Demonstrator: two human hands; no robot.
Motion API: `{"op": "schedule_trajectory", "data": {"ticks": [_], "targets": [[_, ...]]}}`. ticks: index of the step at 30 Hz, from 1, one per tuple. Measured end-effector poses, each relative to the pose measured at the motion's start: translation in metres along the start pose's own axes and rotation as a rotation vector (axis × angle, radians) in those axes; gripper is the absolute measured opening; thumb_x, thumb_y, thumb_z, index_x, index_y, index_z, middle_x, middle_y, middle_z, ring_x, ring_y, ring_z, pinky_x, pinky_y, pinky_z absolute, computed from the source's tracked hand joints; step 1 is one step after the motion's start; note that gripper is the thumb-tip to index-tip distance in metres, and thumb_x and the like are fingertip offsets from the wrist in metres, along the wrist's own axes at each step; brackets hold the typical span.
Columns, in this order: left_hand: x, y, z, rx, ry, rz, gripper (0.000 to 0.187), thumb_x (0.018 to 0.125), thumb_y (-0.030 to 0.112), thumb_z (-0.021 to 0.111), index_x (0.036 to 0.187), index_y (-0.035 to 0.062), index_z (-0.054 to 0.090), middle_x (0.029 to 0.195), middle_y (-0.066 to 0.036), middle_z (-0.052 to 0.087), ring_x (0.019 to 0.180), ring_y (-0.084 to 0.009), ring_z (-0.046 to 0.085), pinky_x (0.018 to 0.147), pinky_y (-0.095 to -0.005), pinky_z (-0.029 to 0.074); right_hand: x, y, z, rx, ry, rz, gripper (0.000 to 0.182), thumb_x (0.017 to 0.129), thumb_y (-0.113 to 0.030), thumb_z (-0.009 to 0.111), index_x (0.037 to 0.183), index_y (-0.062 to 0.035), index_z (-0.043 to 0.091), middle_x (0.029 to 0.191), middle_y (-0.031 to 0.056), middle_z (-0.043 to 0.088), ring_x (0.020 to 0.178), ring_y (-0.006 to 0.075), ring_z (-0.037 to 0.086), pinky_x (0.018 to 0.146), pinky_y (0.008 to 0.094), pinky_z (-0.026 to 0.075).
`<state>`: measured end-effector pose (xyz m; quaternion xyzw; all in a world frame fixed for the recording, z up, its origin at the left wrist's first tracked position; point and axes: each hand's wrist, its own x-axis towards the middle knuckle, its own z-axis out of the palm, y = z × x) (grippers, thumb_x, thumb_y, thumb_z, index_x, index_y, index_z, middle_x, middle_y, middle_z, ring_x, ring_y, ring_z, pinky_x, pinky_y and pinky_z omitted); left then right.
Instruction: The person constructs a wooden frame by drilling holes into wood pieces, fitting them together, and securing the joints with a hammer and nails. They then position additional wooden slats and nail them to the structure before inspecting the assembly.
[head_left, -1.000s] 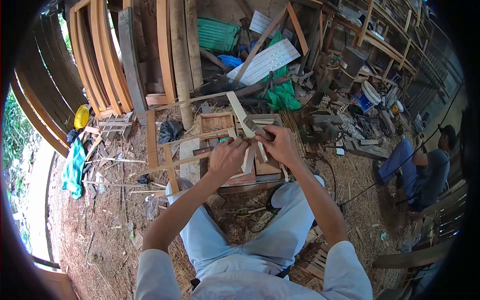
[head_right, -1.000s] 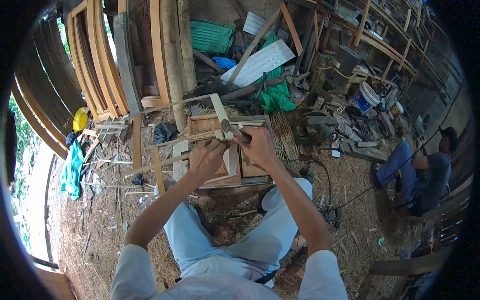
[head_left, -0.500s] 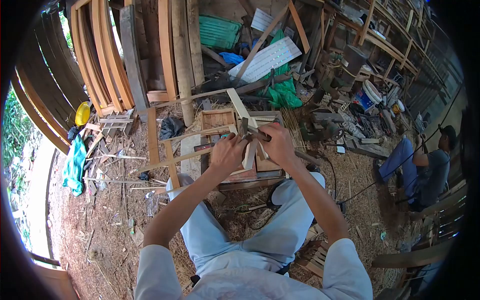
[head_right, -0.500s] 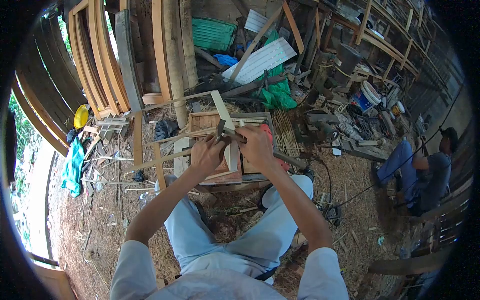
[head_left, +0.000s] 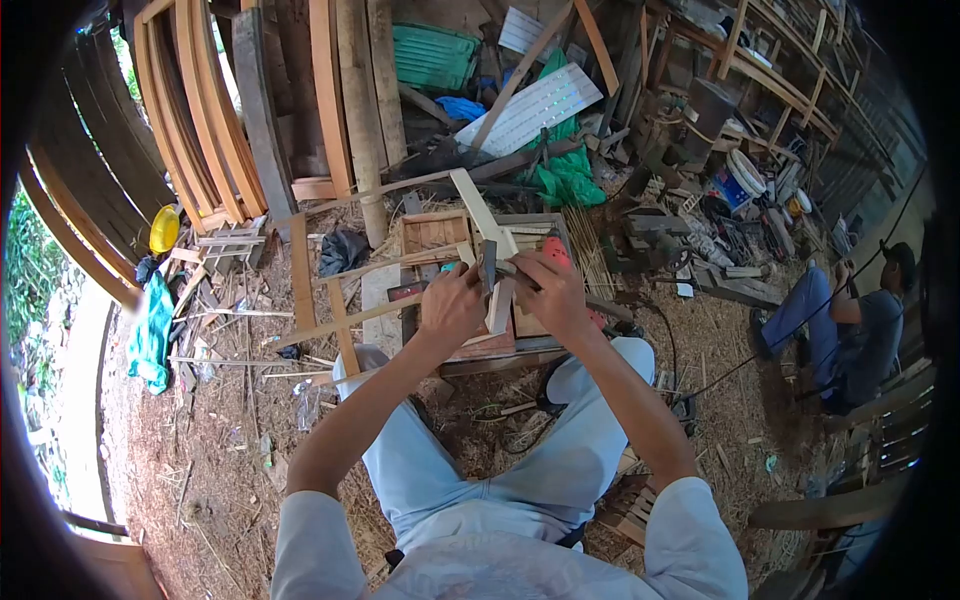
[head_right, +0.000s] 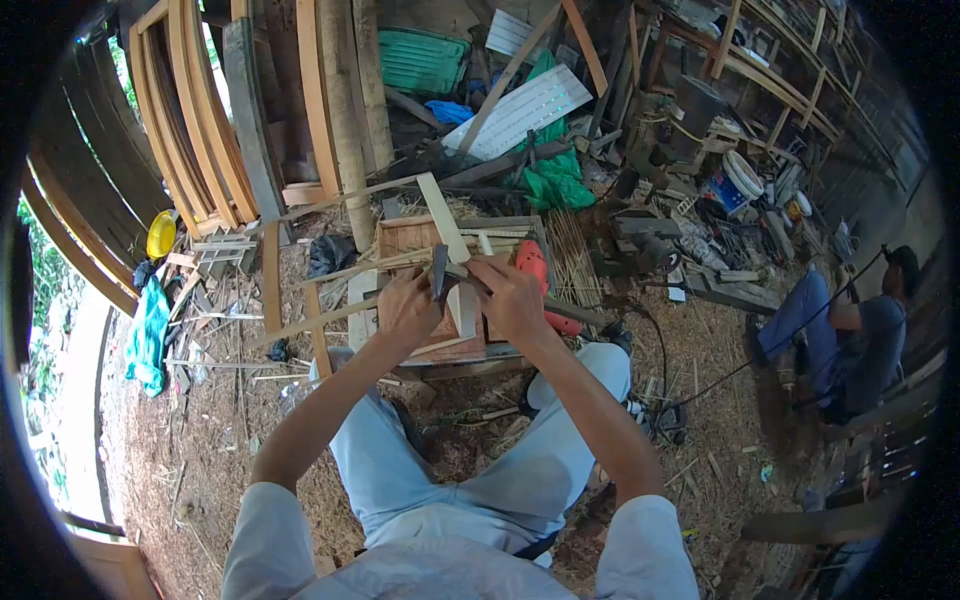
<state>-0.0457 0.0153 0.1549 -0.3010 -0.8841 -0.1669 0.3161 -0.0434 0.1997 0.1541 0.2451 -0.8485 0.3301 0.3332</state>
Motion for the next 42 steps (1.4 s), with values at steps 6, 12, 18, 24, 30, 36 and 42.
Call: {"op": "schedule_trajectory", "data": {"ticks": [6,12,18,24,30,36,42], "targets": [[0.001,-0.004,0.001,-0.006,-0.010,0.024,0.019,0.073,0.009,0.060,0.090,0.0066,0.065,0.088,-0.005,0.063,0.079,-0.0232,0.058,0.067,-0.0360,0.051,-0.001,-0.002,0.003,0.008,0.020,-0.015,0.035,0.069,0.002,0.070,0.103,-0.0037,0.067,0.102,0.0106,0.068,0.086,0.0304,0.067,0.070,0.0381,0.055],[-0.001,-0.009,0.013,0.059,0.062,0.101,0.018,0.073,0.008,0.059,0.090,0.0091,0.066,0.088,-0.003,0.063,0.076,-0.0219,0.059,0.063,-0.0335,0.051,0.008,-0.007,-0.008,0.169,0.000,0.129,0.028,0.075,-0.005,0.072,0.102,-0.0015,0.066,0.093,0.0124,0.066,0.073,0.0254,0.064,0.063,0.0350,0.051],[0.002,-0.008,0.007,-0.014,0.109,0.065,0.012,0.074,0.006,0.066,0.085,0.0079,0.069,0.084,-0.004,0.065,0.075,-0.0224,0.063,0.057,-0.0350,0.052,0.026,-0.004,-0.041,0.179,-0.134,0.386,0.020,0.082,-0.012,0.072,0.094,0.0018,0.064,0.067,0.0093,0.061,0.059,0.0111,0.055,0.054,0.0304,0.043],[0.004,-0.004,0.009,0.040,0.066,0.108,0.014,0.080,0.009,0.064,0.093,0.0074,0.067,0.084,-0.006,0.063,0.076,-0.0234,0.064,0.057,-0.0361,0.052,0.048,-0.044,-0.078,-0.033,-0.395,0.320,0.027,0.087,-0.022,0.066,0.096,0.0034,0.062,0.076,0.0186,0.064,0.066,0.0329,0.062,0.063,0.0406,0.046],[0.008,-0.003,0.009,0.057,0.062,0.162,0.015,0.080,0.010,0.063,0.094,0.0076,0.064,0.077,-0.005,0.056,0.071,-0.0223,0.060,0.055,-0.0357,0.050,0.058,-0.035,-0.044,-0.050,-0.388,0.438,0.033,0.081,-0.027,0.072,0.093,0.0032,0.064,0.082,0.0213,0.065,0.076,0.0363,0.064,0.066,0.0418,0.048],[0.011,-0.002,0.008,0.031,0.079,0.197,0.014,0.077,0.008,0.065,0.090,0.0048,0.062,0.076,-0.004,0.053,0.070,-0.0212,0.057,0.055,-0.0349,0.048,0.056,-0.017,-0.032,0.025,-0.369,0.417,0.033,0.076,-0.023,0.074,0.089,0.0061,0.066,0.075,0.0244,0.064,0.075,0.0382,0.065,0.065,0.0434,0.050],[0.010,0.002,0.005,0.054,-0.098,0.133,0.023,0.075,0.008,0.059,0.098,0.0038,0.063,0.093,-0.004,0.056,0.086,-0.0213,0.058,0.071,-0.0340,0.050,0.055,-0.018,-0.033,-0.019,-0.416,0.510,0.024,0.078,-0.018,0.070,0.086,0.0037,0.067,0.076,0.0217,0.065,0.073,0.0366,0.064,0.068,0.0419,0.049]]}}
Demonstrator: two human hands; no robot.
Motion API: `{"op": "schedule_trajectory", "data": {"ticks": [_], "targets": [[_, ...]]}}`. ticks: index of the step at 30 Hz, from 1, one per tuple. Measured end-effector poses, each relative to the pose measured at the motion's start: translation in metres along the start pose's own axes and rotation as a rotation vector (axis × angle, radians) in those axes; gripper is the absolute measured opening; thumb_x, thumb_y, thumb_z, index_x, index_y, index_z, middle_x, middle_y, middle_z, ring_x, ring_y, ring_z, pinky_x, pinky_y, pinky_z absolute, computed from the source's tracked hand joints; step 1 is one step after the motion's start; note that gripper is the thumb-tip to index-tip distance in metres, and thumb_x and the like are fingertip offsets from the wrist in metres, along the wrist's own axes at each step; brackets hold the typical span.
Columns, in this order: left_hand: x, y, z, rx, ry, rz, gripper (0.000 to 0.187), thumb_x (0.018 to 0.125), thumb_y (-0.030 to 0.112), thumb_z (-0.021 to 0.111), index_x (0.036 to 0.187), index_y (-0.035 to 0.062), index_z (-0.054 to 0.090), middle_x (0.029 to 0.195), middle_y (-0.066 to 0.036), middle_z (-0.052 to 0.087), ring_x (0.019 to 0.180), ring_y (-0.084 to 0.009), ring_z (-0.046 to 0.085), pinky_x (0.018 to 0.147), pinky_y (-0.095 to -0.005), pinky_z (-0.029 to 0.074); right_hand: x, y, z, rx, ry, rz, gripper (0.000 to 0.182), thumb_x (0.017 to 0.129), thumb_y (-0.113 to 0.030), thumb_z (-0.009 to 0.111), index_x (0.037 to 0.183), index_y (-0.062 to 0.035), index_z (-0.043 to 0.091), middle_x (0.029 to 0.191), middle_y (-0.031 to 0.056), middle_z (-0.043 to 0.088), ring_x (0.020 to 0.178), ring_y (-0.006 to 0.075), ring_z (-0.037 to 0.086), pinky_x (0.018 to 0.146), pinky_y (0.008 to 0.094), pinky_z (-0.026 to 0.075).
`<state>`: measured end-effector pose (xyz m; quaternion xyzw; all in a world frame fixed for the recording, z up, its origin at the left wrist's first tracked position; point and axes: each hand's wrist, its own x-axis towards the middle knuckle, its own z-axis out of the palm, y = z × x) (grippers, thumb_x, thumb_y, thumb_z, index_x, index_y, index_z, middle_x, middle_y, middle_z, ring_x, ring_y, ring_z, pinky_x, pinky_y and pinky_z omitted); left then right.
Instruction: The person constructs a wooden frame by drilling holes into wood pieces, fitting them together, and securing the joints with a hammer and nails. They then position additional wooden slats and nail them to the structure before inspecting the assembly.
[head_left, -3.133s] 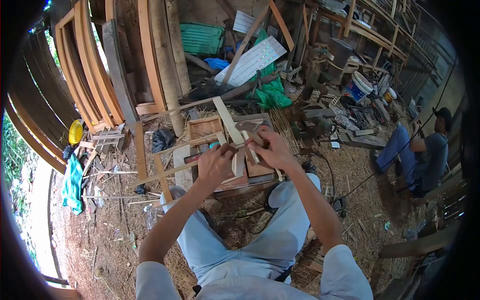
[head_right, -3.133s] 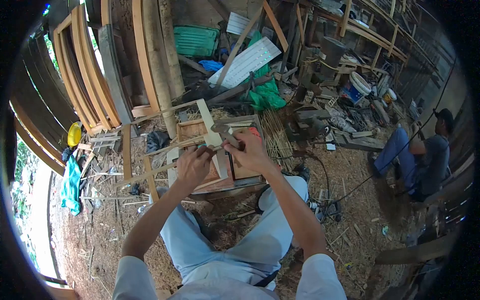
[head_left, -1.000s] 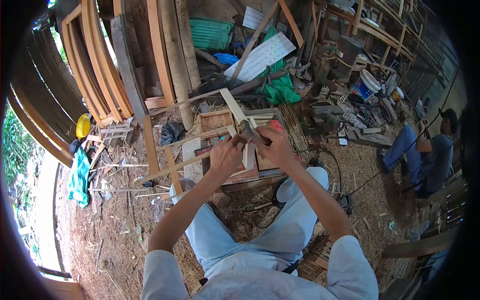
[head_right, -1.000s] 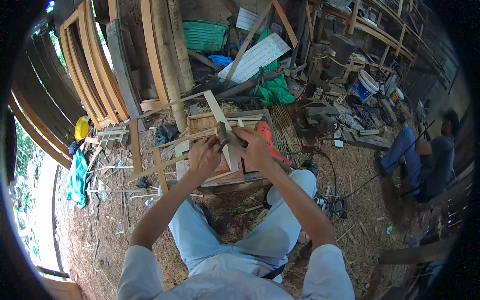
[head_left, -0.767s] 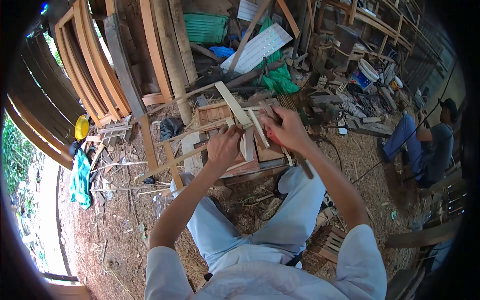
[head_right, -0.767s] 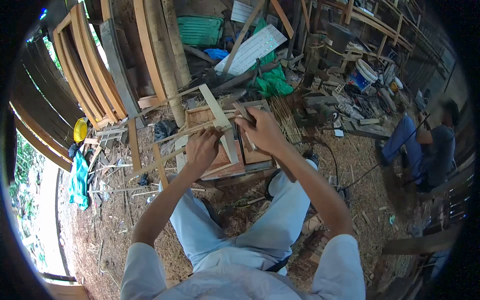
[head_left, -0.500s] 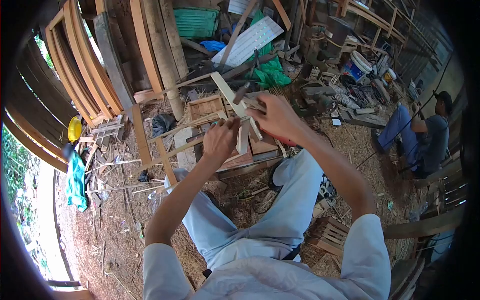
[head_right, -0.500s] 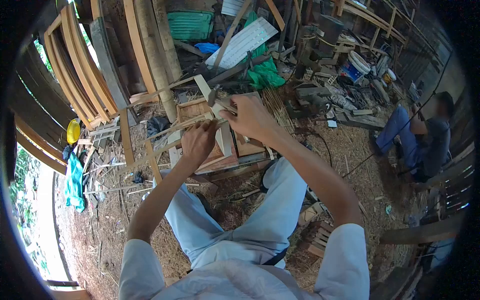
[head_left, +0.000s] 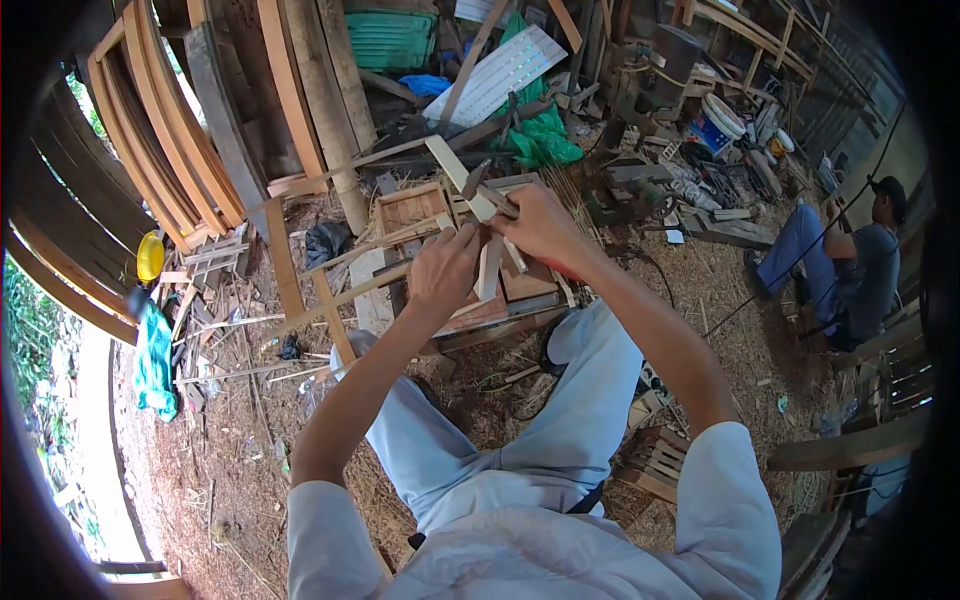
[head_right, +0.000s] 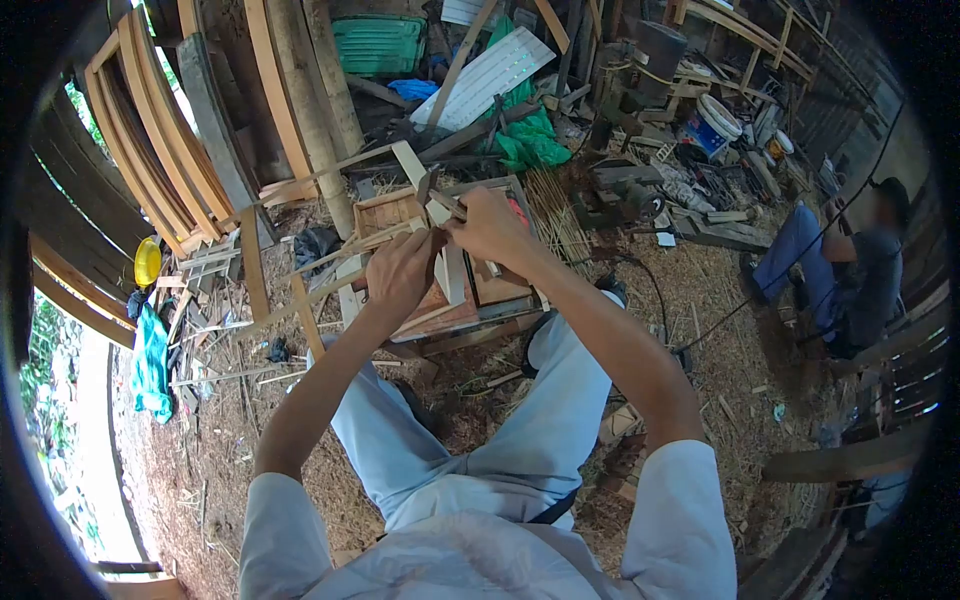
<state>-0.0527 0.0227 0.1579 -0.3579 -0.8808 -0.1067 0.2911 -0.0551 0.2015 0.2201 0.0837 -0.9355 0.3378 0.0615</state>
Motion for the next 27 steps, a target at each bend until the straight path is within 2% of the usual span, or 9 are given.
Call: {"op": "schedule_trajectory", "data": {"ticks": [7,9,13,16,18,19,21,24,27], "targets": [[0.001,0.003,0.001,-0.020,0.060,-0.018,0.020,0.074,0.007,0.060,0.094,0.0043,0.063,0.092,-0.004,0.057,0.084,-0.0220,0.058,0.071,-0.0345,0.050,-0.001,0.012,0.011,0.042,0.102,-0.108,0.027,0.077,-0.017,0.068,0.081,0.0096,0.065,0.062,0.0239,0.061,0.058,0.0353,0.063,0.058,0.0428,0.048],[0.001,0.002,0.004,-0.058,0.166,-0.001,0.015,0.074,0.007,0.068,0.089,0.0052,0.064,0.079,-0.005,0.058,0.075,-0.0232,0.059,0.059,-0.0367,0.048,-0.004,0.015,0.014,0.108,0.123,-0.143,0.027,0.076,-0.016,0.067,0.080,0.0107,0.064,0.060,0.0235,0.060,0.055,0.0341,0.063,0.055,0.0422,0.048],[0.004,0.006,-0.001,-0.141,0.199,-0.037,0.010,0.076,0.009,0.069,0.085,0.0062,0.065,0.073,-0.006,0.058,0.072,-0.0246,0.060,0.059,-0.0377,0.048,-0.007,0.015,0.016,0.132,0.113,-0.122,0.027,0.076,-0.016,0.067,0.079,0.0107,0.063,0.058,0.0225,0.060,0.053,0.0308,0.063,0.054,0.0411,0.049],[0.009,0.008,-0.013,-0.161,0.124,-0.144,0.007,0.078,0.009,0.067,0.084,0.0060,0.065,0.076,-0.007,0.063,0.073,-0.0265,0.062,0.062,-0.0370,0.049,-0.007,0.016,0.020,0.185,0.121,-0.144,0.028,0.076,-0.016,0.068,0.075,0.0106,0.062,0.056,0.0196,0.059,0.049,0.0287,0.063,0.048,0.0399,0.049],[0.016,0.006,-0.022,-0.230,-0.242,-0.399,0.014,0.084,0.017,0.061,0.089,0.0056,0.067,0.084,-0.011,0.068,0.078,-0.0295,0.065,0.067,-0.0385,0.051,-0.007,0.017,0.022,0.221,0.088,-0.099,0.027,0.076,-0.016,0.068,0.073,0.0094,0.060,0.055,0.0170,0.059,0.044,0.0268,0.060,0.040,0.0386,0.046],[0.022,-0.002,-0.024,-0.226,-0.239,-0.402,0.014,0.084,0.017,0.061,0.089,0.0056,0.067,0.084,-0.011,0.068,0.078,-0.0295,0.065,0.067,-0.0385,0.051,-0.008,0.013,0.020,0.222,0.086,-0.105,0.027,0.076,-0.016,0.068,0.073,0.0094,0.060,0.055,0.0170,0.059,0.044,0.0268,0.060,0.040,0.0386,0.046],[0.035,-0.025,-0.029,-0.420,-0.664,-0.422,0.028,0.088,0.028,0.054,0.097,0.0059,0.068,0.092,-0.015,0.068,0.085,-0.0300,0.065,0.074,-0.0404,0.050,-0.012,0.005,0.019,0.242,0.082,-0.065,0.027,0.076,-0.015,0.068,0.071,0.0089,0.058,0.054,0.0165,0.058,0.040,0.0264,0.058,0.034,0.0377,0.043],[0.044,-0.046,-0.037,-0.684,-0.882,-0.394,0.037,0.092,0.034,0.047,0.104,0.0058,0.068,0.090,-0.018,0.067,0.085,-0.0290,0.065,0.077,-0.0418,0.049,-0.012,0.003,0.020,0.200,0.088,-0.071,0.025,0.077,-0.016,0.068,0.074,0.0083,0.060,0.055,0.0165,0.059,0.039,0.0255,0.057,0.032,0.0373,0.041],[0.032,-0.040,-0.025,-0.574,-0.663,-0.296,0.034,0.092,0.030,0.050,0.107,0.0039,0.067,0.090,-0.018,0.067,0.084,-0.0287,0.064,0.077,-0.0413,0.049,-0.010,0.008,0.022,0.101,0.172,-0.218,0.026,0.079,-0.018,0.068,0.075,0.0072,0.061,0.056,0.0166,0.059,0.043,0.0242,0.057,0.037,0.0393,0.041]]}}
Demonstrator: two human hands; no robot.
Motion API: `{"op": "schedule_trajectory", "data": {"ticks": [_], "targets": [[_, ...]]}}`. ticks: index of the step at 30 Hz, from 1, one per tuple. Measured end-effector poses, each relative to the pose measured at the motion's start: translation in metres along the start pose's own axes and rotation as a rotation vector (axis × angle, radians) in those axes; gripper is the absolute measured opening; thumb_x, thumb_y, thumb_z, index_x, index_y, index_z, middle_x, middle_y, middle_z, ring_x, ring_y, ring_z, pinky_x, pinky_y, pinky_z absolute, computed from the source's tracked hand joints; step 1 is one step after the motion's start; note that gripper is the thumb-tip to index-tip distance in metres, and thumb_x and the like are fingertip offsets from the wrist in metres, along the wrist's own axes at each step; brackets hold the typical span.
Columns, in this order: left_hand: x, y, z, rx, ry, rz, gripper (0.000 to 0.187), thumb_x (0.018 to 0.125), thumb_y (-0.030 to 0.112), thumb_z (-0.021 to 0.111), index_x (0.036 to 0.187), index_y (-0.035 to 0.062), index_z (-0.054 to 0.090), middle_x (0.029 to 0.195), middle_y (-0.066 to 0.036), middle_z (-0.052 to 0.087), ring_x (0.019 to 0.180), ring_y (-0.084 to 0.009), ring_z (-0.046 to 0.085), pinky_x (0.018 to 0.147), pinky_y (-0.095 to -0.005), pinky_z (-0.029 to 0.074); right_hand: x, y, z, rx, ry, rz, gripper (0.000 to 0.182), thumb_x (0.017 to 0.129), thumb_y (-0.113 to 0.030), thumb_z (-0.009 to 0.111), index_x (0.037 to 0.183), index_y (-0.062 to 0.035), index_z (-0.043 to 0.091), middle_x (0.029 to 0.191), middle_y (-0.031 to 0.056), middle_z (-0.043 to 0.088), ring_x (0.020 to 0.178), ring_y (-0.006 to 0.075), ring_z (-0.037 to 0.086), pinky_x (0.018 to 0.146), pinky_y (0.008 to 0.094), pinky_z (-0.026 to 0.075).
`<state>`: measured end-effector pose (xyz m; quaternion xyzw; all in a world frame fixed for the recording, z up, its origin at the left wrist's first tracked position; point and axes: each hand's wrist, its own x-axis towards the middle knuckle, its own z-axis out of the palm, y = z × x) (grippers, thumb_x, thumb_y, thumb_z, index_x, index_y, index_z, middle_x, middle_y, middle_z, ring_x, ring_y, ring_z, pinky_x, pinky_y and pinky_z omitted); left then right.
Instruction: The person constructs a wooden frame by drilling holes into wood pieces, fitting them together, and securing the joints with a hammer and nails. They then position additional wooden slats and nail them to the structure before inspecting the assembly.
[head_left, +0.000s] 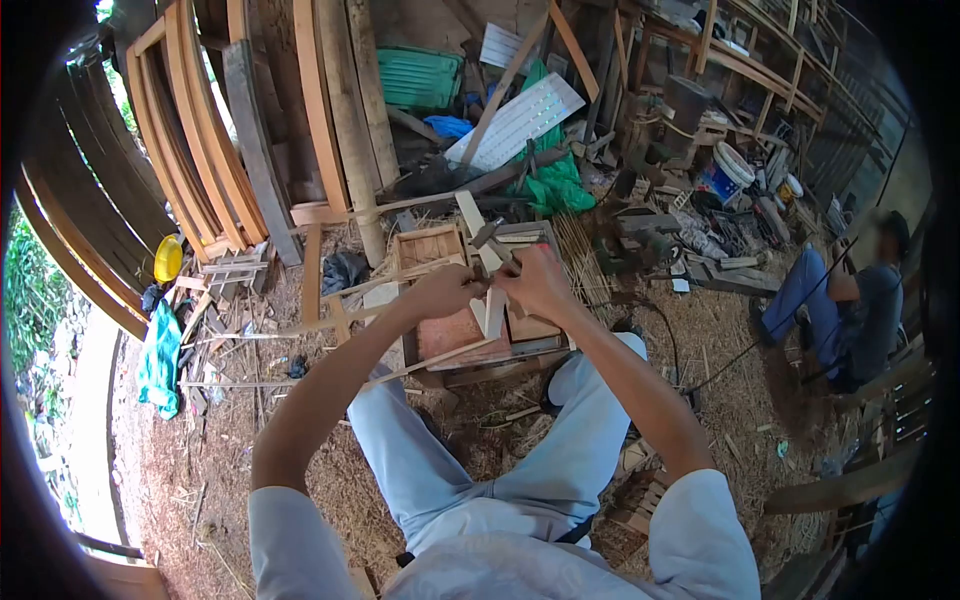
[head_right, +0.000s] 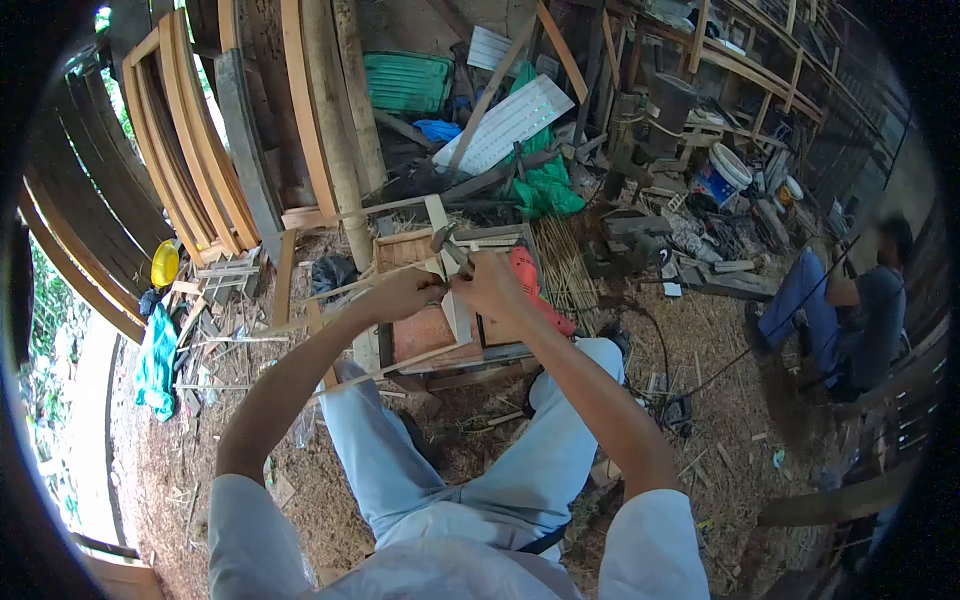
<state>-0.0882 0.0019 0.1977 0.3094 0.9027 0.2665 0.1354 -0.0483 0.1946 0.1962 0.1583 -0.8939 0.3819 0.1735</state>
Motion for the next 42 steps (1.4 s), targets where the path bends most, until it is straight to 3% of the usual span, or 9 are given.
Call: {"op": "schedule_trajectory", "data": {"ticks": [3,6,13,15,19,25,28,33,42], "targets": [[-0.006,0.001,0.010,0.090,0.144,-0.023,0.029,0.090,0.032,0.051,0.101,0.0117,0.070,0.088,-0.017,0.068,0.082,-0.0347,0.065,0.073,-0.0455,0.051,0.005,-0.007,-0.013,0.117,-0.197,0.279,0.028,0.081,-0.020,0.069,0.076,0.0062,0.062,0.058,0.0171,0.058,0.050,0.0248,0.057,0.049,0.0418,0.043],[-0.011,0.009,0.012,0.119,0.219,-0.007,0.028,0.090,0.032,0.052,0.099,0.0136,0.070,0.086,-0.015,0.068,0.081,-0.0349,0.065,0.073,-0.0467,0.051,0.009,0.005,-0.014,0.168,-0.177,0.248,0.030,0.082,-0.022,0.069,0.079,0.0067,0.063,0.059,0.0181,0.057,0.058,0.0260,0.059,0.059,0.0433,0.044],[-0.004,0.010,0.017,0.140,0.184,-0.052,0.025,0.090,0.025,0.053,0.102,0.0088,0.069,0.083,-0.018,0.067,0.079,-0.0363,0.064,0.070,-0.0478,0.049,0.006,-0.018,-0.040,0.009,-0.123,0.209,0.028,0.081,-0.022,0.070,0.079,0.0055,0.064,0.067,0.0229,0.061,0.066,0.0367,0.063,0.062,0.0455,0.045],[-0.004,0.008,0.019,0.134,0.216,-0.074,0.026,0.090,0.025,0.054,0.101,0.0076,0.069,0.084,-0.019,0.067,0.079,-0.0361,0.064,0.072,-0.0481,0.049,0.003,-0.019,-0.038,-0.083,-0.133,0.116,0.025,0.082,-0.020,0.069,0.084,0.0046,0.064,0.066,0.0171,0.062,0.059,0.0260,0.063,0.058,0.0400,0.046],[-0.006,0.006,0.017,0.101,0.221,-0.066,0.027,0.090,0.025,0.055,0.101,0.0061,0.069,0.086,-0.020,0.067,0.080,-0.0364,0.064,0.072,-0.0472,0.049,0.004,-0.010,-0.028,-0.180,-0.218,0.189,0.023,0.081,-0.019,0.070,0.088,0.0023,0.066,0.072,0.0169,0.065,0.064,0.0279,0.064,0.063,0.0386,0.047],[-0.009,-0.002,0.010,0.064,0.270,0.001,0.030,0.093,0.028,0.055,0.105,0.0032,0.066,0.087,-0.019,0.067,0.079,-0.0363,0.064,0.073,-0.0458,0.049,-0.019,0.009,-0.007,0.032,0.041,0.177,0.024,0.080,-0.018,0.073,0.098,-0.0025,0.069,0.076,0.0098,0.068,0.063,0.0227,0.061,0.060,0.0370,0.048],[-0.010,-0.001,0.007,0.082,0.219,-0.030,0.031,0.094,0.028,0.054,0.104,0.0015,0.065,0.086,-0.019,0.067,0.079,-0.0361,0.064,0.073,-0.0458,0.048,-0.017,0.039,0.022,0.284,-0.060,0.419,0.028,0.076,-0.020,0.076,0.093,0.0002,0.068,0.071,0.0135,0.066,0.067,0.0239,0.064,0.062,0.0400,0.046],[-0.007,-0.008,0.006,0.074,0.200,0.022,0.030,0.093,0.028,0.054,0.102,0.0021,0.065,0.082,-0.020,0.065,0.078,-0.0358,0.064,0.071,-0.0452,0.048,-0.013,0.055,0.040,0.466,-0.044,0.354,0.027,0.077,-0.020,0.077,0.095,-0.0002,0.069,0.072,0.0090,0.065,0.064,0.0196,0.057,0.063,0.0373,0.044],[-0.011,-0.005,0.002,0.134,0.249,0.080,0.028,0.093,0.027,0.054,0.097,0.0020,0.065,0.077,-0.020,0.064,0.077,-0.0368,0.064,0.071,-0.0460,0.049,-0.008,0.062,0.041,0.388,-0.007,0.171,0.022,0.080,-0.016,0.074,0.094,0.0002,0.069,0.069,0.0057,0.063,0.061,0.0143,0.054,0.057,0.0331,0.041]]}}
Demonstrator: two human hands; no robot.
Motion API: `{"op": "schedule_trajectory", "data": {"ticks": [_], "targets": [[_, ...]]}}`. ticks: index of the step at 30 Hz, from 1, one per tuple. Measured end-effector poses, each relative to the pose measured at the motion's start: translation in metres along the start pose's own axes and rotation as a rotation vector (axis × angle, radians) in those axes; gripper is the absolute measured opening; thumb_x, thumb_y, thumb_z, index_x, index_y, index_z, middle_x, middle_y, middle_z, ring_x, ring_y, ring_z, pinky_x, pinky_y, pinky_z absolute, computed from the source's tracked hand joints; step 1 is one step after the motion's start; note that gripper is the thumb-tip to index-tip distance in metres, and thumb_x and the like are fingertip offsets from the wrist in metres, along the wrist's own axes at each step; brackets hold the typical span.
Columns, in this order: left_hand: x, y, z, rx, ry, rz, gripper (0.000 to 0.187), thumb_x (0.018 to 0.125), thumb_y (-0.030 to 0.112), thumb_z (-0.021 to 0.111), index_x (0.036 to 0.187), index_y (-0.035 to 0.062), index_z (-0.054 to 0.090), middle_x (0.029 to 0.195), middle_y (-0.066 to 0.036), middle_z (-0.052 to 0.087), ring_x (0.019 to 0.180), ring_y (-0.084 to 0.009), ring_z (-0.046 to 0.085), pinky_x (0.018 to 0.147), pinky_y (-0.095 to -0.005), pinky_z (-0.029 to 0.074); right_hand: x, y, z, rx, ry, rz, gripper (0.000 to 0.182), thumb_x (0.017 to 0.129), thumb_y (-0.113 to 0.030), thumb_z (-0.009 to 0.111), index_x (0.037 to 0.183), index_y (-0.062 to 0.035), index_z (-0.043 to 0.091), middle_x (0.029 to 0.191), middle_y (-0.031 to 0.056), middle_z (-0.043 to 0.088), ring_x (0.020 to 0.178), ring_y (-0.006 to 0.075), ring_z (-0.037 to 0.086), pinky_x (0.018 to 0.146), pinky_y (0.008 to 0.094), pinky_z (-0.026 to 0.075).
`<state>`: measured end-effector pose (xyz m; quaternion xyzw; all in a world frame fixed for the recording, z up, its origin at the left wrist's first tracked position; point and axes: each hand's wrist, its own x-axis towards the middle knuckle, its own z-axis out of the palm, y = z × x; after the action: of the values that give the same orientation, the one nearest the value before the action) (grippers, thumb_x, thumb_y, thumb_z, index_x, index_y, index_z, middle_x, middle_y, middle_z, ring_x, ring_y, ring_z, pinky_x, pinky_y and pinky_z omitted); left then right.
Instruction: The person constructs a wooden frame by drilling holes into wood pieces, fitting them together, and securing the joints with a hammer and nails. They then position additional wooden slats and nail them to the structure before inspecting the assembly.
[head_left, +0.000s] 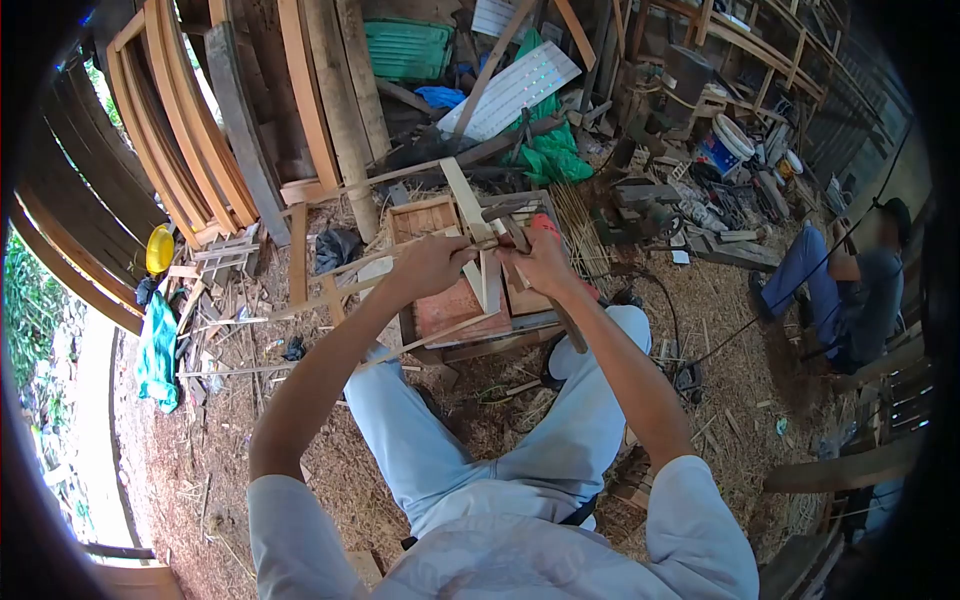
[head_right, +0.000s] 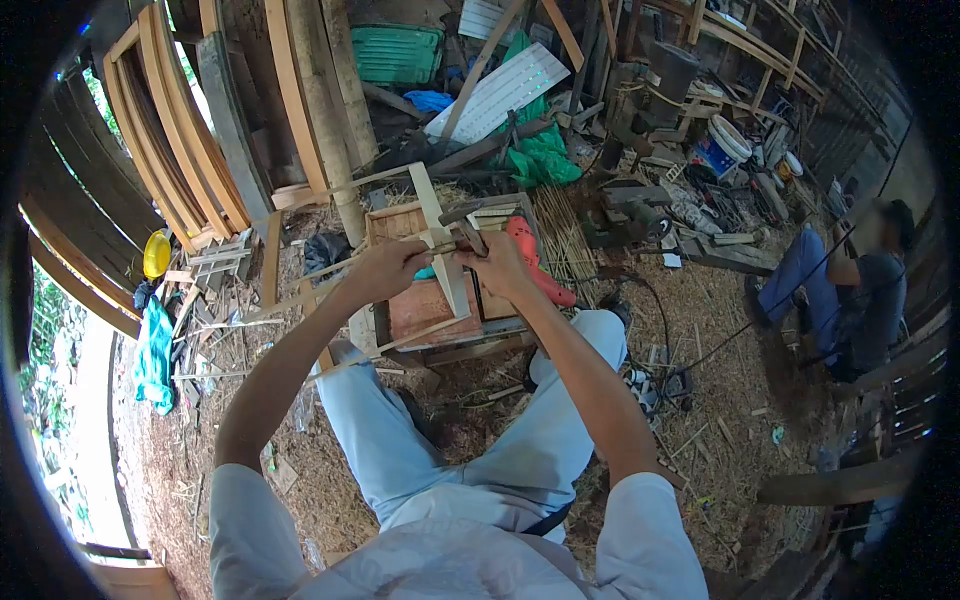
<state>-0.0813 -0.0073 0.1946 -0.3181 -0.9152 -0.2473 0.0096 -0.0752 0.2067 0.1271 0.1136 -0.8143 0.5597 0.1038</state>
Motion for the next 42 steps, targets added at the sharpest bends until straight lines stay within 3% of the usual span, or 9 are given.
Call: {"op": "schedule_trajectory", "data": {"ticks": [4,16,25,27,30,34,36,39,42], "targets": [[0.002,0.001,0.002,-0.037,-0.019,-0.051,0.029,0.093,0.028,0.054,0.099,0.0028,0.065,0.081,-0.020,0.065,0.080,-0.0371,0.065,0.072,-0.0463,0.049,-0.004,-0.012,-0.004,-0.029,-0.026,0.169,0.023,0.080,-0.018,0.074,0.093,0.0004,0.068,0.067,0.0051,0.061,0.059,0.0134,0.051,0.055,0.0333,0.038],[0.003,-0.001,0.002,-0.049,-0.023,-0.113,0.031,0.094,0.031,0.052,0.106,0.0050,0.066,0.088,-0.019,0.066,0.082,-0.0360,0.065,0.071,-0.0463,0.048,-0.006,-0.024,-0.006,-0.069,-0.026,0.013,0.022,0.082,-0.017,0.074,0.095,0.0006,0.068,0.063,0.0054,0.057,0.054,0.0103,0.045,0.052,0.0335,0.037],[0.002,0.001,0.003,0.002,0.019,-0.062,0.028,0.093,0.029,0.055,0.101,0.0056,0.067,0.081,-0.018,0.066,0.077,-0.0361,0.065,0.068,-0.0457,0.048,-0.006,-0.031,-0.005,-0.098,-0.016,0.035,0.023,0.080,-0.015,0.075,0.094,0.0014,0.069,0.070,0.0097,0.064,0.061,0.0143,0.051,0.059,0.0355,0.042],[0.003,-0.003,0.005,-0.004,0.029,-0.054,0.027,0.092,0.029,0.056,0.100,0.0053,0.067,0.078,-0.018,0.065,0.074,-0.0363,0.064,0.066,-0.0454,0.049,-0.002,-0.026,-0.005,-0.044,-0.060,0.122,0.023,0.079,-0.015,0.076,0.094,0.0017,0.069,0.073,0.0120,0.066,0.064,0.0163,0.053,0.063,0.0367,0.043],[0.003,-0.006,0.006,-0.012,0.043,-0.038,0.026,0.092,0.028,0.057,0.099,0.0049,0.067,0.075,-0.018,0.065,0.071,-0.0360,0.064,0.065,-0.0449,0.049,-0.001,-0.017,-0.002,-0.036,-0.034,0.004,0.023,0.079,-0.015,0.075,0.093,0.0021,0.069,0.072,0.0121,0.065,0.063,0.0167,0.053,0.062,0.0367,0.043],[0.002,-0.004,0.005,-0.004,0.043,-0.041,0.026,0.091,0.027,0.057,0.098,0.0046,0.067,0.073,-0.019,0.064,0.070,-0.0359,0.064,0.065,-0.0451,0.048,0.002,-0.020,-0.002,-0.044,-0.043,0.004,0.022,0.080,-0.015,0.074,0.093,0.0025,0.069,0.071,0.0121,0.064,0.063,0.0166,0.053,0.061,0.0364,0.042],[0.002,-0.005,0.006,-0.038,0.052,-0.019,0.025,0.091,0.026,0.057,0.099,0.0045,0.067,0.072,-0.019,0.063,0.069,-0.0361,0.063,0.063,-0.0450,0.048,0.000,-0.031,-0.006,-0.132,-0.089,0.154,0.022,0.081,-0.014,0.073,0.093,0.0029,0.068,0.071,0.0115,0.064,0.063,0.0161,0.053,0.061,0.0356,0.042],[0.001,-0.005,0.006,-0.047,0.062,-0.013,0.024,0.092,0.025,0.057,0.101,0.0056,0.066,0.072,-0.019,0.063,0.068,-0.0370,0.063,0.063,-0.0452,0.047,-0.001,-0.034,-0.007,-0.108,-0.114,0.198,0.022,0.081,-0.014,0.073,0.094,0.0032,0.068,0.069,0.0101,0.063,0.062,0.0140,0.052,0.059,0.0355,0.041],[-0.001,-0.005,0.007,-0.033,0.070,-0.011,0.023,0.092,0.025,0.057,0.103,0.0072,0.066,0.075,-0.019,0.064,0.070,-0.0381,0.063,0.063,-0.0463,0.047,-0.001,-0.025,-0.002,-0.004,-0.043,0.003,0.021,0.081,-0.012,0.073,0.094,0.0034,0.067,0.066,0.0100,0.061,0.063,0.0123,0.050,0.059,0.0354,0.041]]}}
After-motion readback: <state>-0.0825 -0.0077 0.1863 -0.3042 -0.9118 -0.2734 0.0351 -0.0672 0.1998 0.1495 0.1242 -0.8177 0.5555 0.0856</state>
